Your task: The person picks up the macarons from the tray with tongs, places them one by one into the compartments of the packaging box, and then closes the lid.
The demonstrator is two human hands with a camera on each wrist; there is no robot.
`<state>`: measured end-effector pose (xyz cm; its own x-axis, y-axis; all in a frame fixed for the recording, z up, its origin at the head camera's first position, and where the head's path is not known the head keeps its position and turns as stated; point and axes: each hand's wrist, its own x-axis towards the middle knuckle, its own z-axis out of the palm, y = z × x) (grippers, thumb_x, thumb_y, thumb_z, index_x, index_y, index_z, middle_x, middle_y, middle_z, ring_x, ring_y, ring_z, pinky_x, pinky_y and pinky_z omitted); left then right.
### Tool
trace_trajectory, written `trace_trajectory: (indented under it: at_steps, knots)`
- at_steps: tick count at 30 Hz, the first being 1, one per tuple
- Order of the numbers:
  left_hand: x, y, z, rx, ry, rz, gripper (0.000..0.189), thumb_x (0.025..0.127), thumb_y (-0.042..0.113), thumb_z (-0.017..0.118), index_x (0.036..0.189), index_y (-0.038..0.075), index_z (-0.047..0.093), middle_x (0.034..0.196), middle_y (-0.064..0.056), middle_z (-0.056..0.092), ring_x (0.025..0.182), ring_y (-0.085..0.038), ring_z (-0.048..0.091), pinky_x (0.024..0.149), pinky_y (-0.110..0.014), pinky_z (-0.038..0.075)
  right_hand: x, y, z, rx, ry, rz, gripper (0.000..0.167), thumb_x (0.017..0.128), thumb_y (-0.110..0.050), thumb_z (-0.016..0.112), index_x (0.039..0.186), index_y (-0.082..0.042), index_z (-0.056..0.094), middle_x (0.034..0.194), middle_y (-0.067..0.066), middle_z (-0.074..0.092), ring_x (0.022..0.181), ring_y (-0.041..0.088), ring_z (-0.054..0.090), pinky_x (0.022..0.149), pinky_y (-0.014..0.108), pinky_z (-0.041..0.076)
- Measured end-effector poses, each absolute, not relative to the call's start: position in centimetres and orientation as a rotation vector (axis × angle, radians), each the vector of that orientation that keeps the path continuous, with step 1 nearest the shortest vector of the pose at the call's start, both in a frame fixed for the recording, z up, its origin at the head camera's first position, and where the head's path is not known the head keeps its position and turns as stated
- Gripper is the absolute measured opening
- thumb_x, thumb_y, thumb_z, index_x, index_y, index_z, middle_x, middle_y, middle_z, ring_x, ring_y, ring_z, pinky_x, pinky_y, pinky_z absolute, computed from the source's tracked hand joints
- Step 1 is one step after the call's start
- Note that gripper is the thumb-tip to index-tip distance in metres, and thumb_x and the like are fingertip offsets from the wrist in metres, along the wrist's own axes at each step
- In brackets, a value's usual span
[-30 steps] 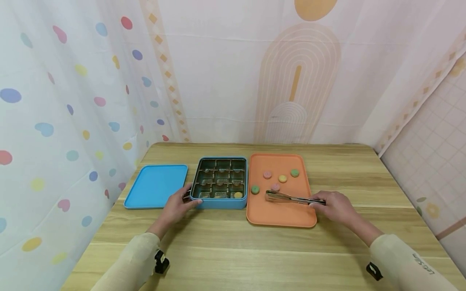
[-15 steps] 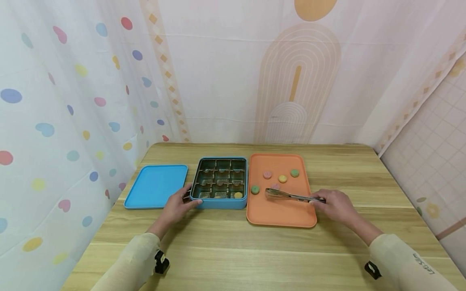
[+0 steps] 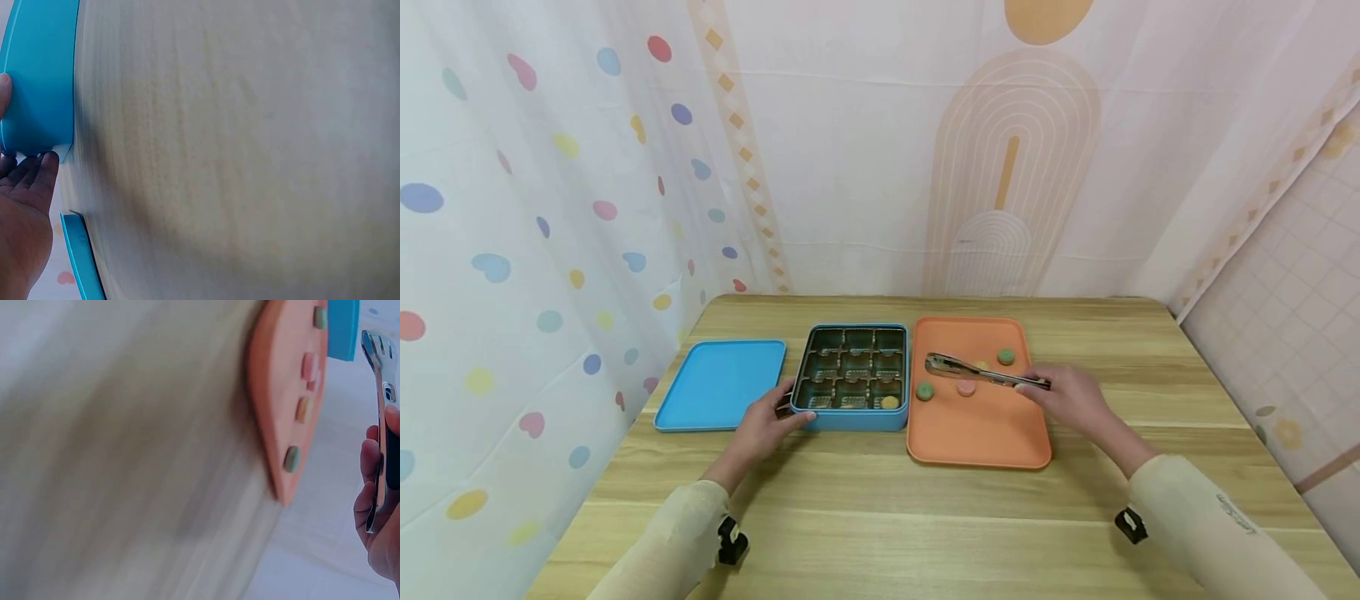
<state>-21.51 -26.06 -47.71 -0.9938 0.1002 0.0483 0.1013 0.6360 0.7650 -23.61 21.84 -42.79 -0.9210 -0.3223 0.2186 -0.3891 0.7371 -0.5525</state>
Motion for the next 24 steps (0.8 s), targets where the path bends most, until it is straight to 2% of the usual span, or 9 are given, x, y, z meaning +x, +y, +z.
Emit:
trace_trajectory:
  at_steps: [4,11,18,24]
  knots:
    - [-21.6,-26.1,-47.7,-0.187,-2.845,-1.311,0.082,0.092,0.036,0.073,0.152,-0.003,0.034,0.131,-0.024,0.056,0.114,-0.035,0.059,0.091,-0.048,0.05,-24.3,20.6,-42.3,0.595,-2.795,0.923,0.015,0.093,-0.026,0.071,0.098,-0.012,0.077,0.072,-0.005,0.061,0.056,0.013,0.044,0.052,0.03,0.035]
    - [-21.6,-26.2,-47.8,-0.185,-2.85,-1.315,0.083,0.092,0.036,0.072,0.152,-0.004,0.032,0.135,-0.026,0.054,0.117,-0.036,0.058,0.094,-0.049,0.049,-25.5,18.0,-42.0,0.615,-2.76,0.887,0.019,0.092,-0.026,0.073,0.102,-0.011,0.077,0.094,0.003,0.072,0.067,0.014,0.051,0.06,0.032,0.04]
    - [-21.6,-26.2,-47.8,-0.182,-2.843,-1.325,0.082,0.092,0.035,0.073,0.152,-0.002,0.033,0.134,-0.025,0.054,0.116,-0.036,0.058,0.092,-0.049,0.05,-26.6,15.7,-42.1,0.669,-2.737,0.91,0.015,0.091,-0.026,0.074,0.099,-0.014,0.077,0.096,0.0,0.073,0.073,0.014,0.057,0.066,0.035,0.046]
    - [-21.5,-26.0,-47.8,-0.179,-2.833,-1.371,0.081,0.091,0.034,0.074,0.153,-0.001,0.033,0.135,-0.023,0.054,0.116,-0.034,0.059,0.092,-0.046,0.051,-26.9,14.5,-42.2,0.672,-2.767,0.928,0.017,0.092,-0.027,0.073,0.102,-0.014,0.077,0.098,0.001,0.073,0.066,0.013,0.053,0.06,0.032,0.043]
